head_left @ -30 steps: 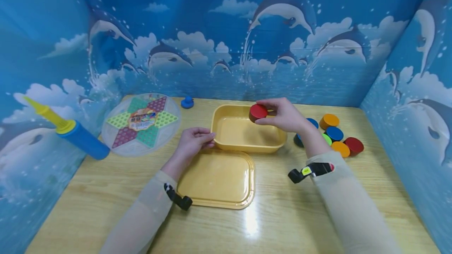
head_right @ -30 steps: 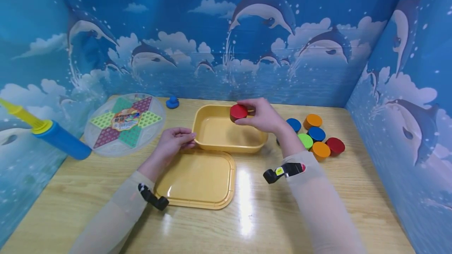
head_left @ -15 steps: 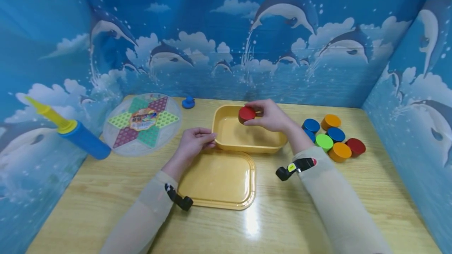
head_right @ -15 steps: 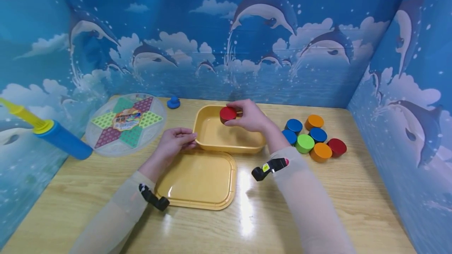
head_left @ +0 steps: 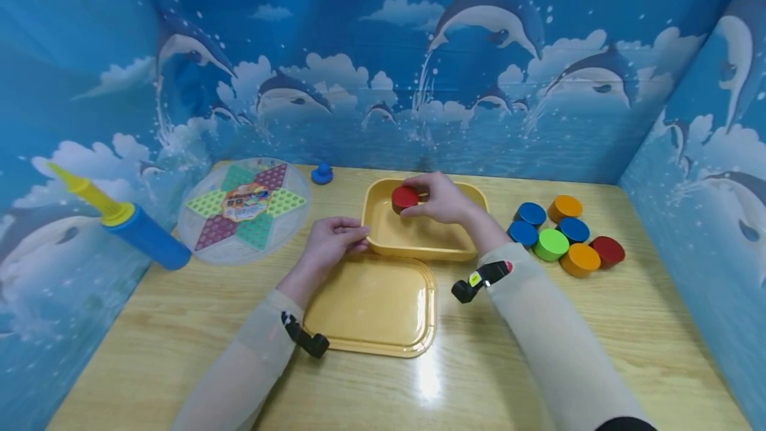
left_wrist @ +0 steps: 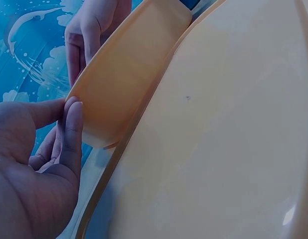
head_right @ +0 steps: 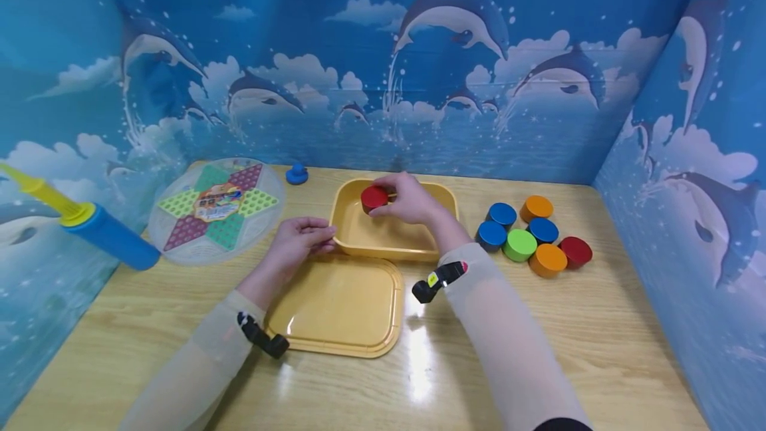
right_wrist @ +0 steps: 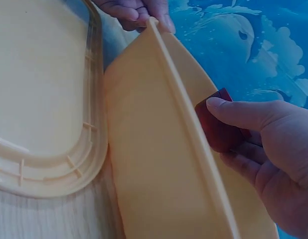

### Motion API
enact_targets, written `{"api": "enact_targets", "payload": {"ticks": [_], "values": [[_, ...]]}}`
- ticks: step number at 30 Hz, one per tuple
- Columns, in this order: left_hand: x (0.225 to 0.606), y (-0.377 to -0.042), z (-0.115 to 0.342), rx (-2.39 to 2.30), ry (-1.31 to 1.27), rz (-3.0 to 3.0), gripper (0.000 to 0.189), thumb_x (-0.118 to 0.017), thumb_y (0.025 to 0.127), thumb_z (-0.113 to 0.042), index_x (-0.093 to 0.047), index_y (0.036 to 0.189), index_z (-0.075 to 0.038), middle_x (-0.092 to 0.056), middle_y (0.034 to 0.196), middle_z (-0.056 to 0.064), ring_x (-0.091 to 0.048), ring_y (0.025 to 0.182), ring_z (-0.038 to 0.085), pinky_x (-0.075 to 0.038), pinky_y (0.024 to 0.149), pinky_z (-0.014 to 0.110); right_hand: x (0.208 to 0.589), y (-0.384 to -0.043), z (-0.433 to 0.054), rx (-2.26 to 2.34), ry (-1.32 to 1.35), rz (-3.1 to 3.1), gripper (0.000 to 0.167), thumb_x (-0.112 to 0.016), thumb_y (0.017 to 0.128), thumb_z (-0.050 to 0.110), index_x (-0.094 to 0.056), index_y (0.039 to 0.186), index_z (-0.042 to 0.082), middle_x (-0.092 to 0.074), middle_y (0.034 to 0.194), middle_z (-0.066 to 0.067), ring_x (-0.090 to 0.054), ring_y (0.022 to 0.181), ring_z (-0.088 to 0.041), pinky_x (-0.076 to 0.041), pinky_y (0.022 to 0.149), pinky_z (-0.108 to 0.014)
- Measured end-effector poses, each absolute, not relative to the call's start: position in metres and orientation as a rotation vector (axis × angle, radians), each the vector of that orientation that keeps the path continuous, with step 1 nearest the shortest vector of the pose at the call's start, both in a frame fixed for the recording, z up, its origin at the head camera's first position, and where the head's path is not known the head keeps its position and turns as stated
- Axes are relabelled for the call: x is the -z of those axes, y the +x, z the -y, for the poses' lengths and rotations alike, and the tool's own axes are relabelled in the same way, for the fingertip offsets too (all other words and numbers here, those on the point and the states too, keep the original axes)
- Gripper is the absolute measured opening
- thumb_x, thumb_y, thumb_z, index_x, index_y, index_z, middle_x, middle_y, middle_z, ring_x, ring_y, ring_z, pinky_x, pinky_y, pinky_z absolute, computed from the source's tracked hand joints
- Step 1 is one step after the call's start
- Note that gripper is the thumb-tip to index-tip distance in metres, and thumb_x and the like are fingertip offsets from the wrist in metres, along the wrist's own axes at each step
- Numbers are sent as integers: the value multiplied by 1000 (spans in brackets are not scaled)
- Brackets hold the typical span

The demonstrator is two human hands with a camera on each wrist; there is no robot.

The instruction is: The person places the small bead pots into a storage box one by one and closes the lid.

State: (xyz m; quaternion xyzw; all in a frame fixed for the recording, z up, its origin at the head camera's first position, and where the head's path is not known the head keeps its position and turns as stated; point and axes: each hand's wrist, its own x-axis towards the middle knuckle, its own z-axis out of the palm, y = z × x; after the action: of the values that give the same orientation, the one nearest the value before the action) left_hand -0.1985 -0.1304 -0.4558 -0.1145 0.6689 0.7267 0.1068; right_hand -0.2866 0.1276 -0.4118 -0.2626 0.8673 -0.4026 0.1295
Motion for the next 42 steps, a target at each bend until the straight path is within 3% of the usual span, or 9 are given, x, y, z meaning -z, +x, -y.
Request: {"api": "enact_targets", "payload": {"ticks": [10, 42], "values": [[457, -199, 130, -2149, -328, -1949, 25, -77, 97, -1, -67, 119, 7, -74, 98, 20, -75, 82, 21, -67, 79, 33, 422, -292, -111, 1174, -763, -2529, 64, -91, 85, 9, -64, 141, -3, -70, 131, -17, -67, 116, -28, -58, 96, -39], [459, -200, 130, -2166, -316, -1939, 24, -76, 97, 1, -66, 117, 9, -74, 94, 18, -75, 77, 19, -67, 75, 32, 449, -296, -82, 1271, -717, -2487, 60, -94, 82, 10, -68, 135, -2, -73, 123, -12, -67, 117, -27, -60, 95, -34]]}}
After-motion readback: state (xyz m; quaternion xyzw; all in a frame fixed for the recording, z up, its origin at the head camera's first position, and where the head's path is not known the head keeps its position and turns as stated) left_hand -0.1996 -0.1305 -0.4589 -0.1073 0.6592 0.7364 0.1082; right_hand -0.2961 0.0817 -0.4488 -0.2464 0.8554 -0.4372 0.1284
